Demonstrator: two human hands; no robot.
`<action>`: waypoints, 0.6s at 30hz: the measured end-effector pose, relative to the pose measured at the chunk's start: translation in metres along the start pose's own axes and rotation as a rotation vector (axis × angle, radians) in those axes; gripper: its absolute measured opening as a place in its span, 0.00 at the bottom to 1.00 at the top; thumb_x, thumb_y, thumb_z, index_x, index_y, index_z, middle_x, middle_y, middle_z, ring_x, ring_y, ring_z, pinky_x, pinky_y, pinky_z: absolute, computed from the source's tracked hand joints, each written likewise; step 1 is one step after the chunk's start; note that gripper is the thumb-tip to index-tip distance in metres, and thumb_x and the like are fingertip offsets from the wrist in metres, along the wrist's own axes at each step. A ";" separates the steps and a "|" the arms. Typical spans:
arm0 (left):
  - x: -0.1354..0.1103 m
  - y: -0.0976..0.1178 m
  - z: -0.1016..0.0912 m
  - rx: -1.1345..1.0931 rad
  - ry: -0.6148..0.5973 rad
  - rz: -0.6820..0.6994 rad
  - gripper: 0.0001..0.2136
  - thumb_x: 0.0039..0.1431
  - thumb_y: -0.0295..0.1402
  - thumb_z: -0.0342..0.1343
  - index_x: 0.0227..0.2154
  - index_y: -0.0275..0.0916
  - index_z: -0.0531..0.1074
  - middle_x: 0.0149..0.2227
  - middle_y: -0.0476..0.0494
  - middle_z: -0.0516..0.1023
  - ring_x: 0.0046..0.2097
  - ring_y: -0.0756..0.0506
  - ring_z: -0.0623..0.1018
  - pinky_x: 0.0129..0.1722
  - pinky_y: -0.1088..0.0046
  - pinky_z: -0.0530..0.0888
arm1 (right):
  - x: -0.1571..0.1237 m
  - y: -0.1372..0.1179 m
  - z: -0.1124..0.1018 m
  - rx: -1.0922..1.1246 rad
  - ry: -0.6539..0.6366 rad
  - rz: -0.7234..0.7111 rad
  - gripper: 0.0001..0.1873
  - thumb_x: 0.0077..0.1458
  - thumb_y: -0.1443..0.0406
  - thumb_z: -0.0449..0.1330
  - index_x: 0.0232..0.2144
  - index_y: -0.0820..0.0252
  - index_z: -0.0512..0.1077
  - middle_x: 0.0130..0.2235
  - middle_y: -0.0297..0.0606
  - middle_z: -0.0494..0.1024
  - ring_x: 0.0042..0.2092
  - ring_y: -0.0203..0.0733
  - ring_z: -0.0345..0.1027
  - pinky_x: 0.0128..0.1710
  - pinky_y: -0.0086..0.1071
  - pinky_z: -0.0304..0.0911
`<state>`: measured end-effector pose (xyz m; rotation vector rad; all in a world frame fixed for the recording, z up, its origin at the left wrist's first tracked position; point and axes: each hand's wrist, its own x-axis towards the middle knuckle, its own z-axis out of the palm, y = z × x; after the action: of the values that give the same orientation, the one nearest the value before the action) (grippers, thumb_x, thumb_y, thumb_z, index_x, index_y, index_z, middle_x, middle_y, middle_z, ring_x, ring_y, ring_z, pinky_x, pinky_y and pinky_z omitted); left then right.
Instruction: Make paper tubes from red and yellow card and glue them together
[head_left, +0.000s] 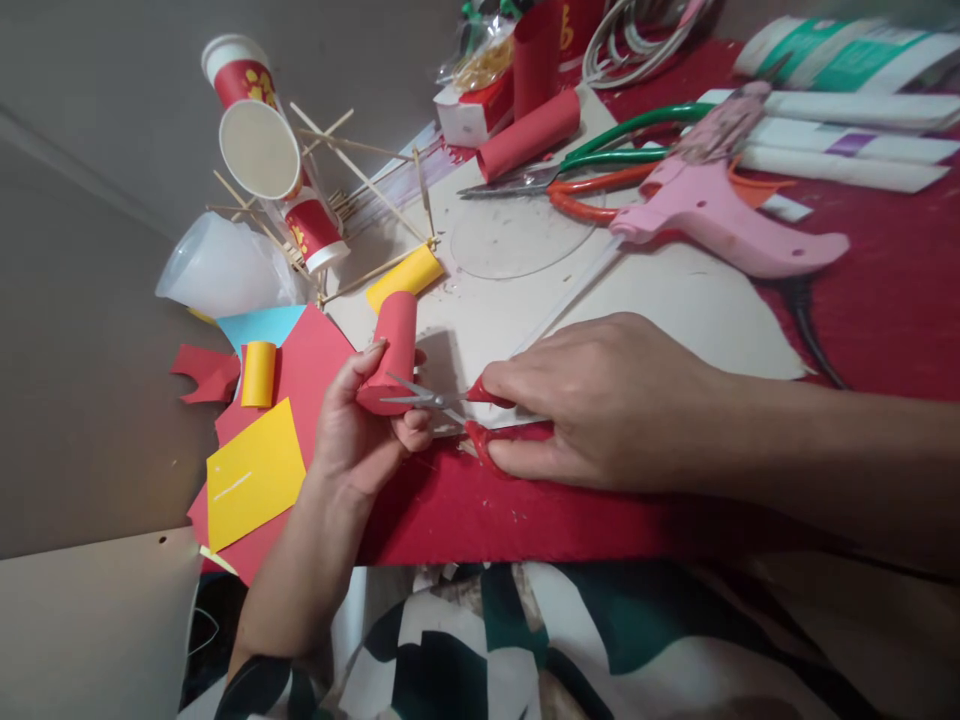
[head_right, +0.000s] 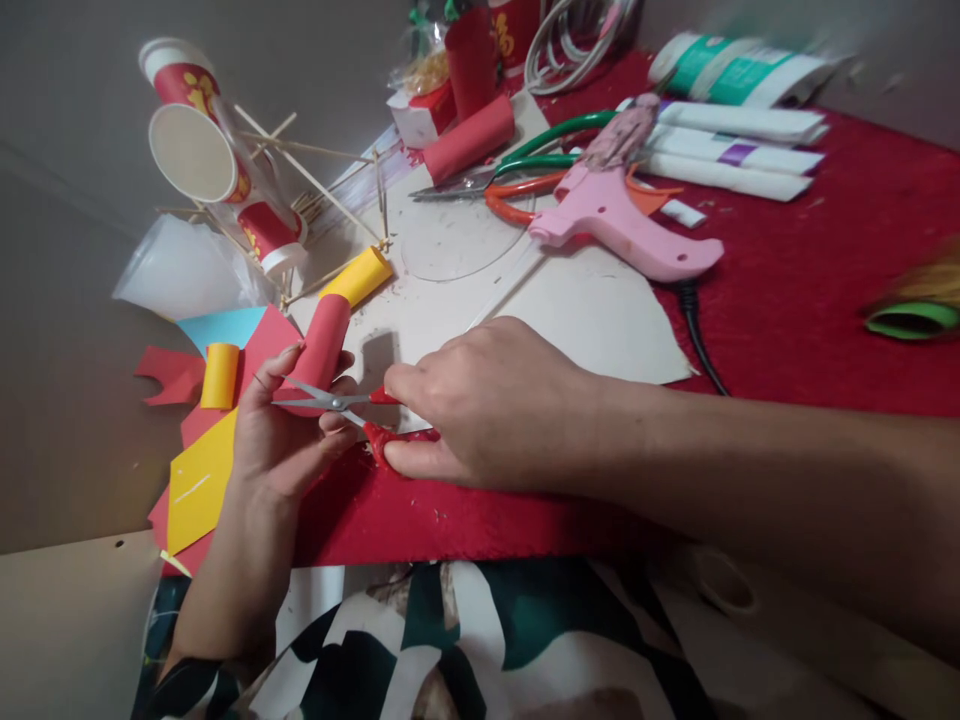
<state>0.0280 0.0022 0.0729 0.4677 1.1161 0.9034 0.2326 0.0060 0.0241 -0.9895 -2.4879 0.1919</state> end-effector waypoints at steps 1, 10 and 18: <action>0.000 -0.001 0.000 -0.002 -0.004 -0.005 0.15 0.58 0.42 0.56 0.34 0.32 0.75 0.19 0.51 0.69 0.17 0.52 0.70 0.15 0.79 0.66 | 0.000 0.000 0.001 -0.010 0.002 -0.001 0.17 0.60 0.52 0.53 0.30 0.57 0.72 0.22 0.36 0.75 0.26 0.42 0.68 0.29 0.34 0.41; 0.006 -0.007 -0.004 -0.010 -0.057 -0.043 0.15 0.55 0.42 0.58 0.36 0.33 0.76 0.20 0.49 0.71 0.17 0.52 0.70 0.13 0.80 0.63 | 0.000 0.004 0.007 -0.008 -0.029 0.011 0.16 0.57 0.52 0.54 0.31 0.55 0.74 0.20 0.36 0.72 0.23 0.42 0.63 0.27 0.34 0.39; 0.008 -0.007 -0.003 -0.023 -0.044 -0.108 0.13 0.58 0.41 0.55 0.35 0.35 0.76 0.17 0.50 0.70 0.16 0.52 0.69 0.13 0.79 0.63 | 0.000 0.005 0.009 0.031 -0.075 0.041 0.18 0.57 0.51 0.53 0.31 0.54 0.75 0.19 0.37 0.71 0.22 0.42 0.60 0.27 0.34 0.39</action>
<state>0.0287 0.0040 0.0620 0.4027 1.0793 0.8069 0.2314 0.0095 0.0147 -1.0389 -2.5257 0.2851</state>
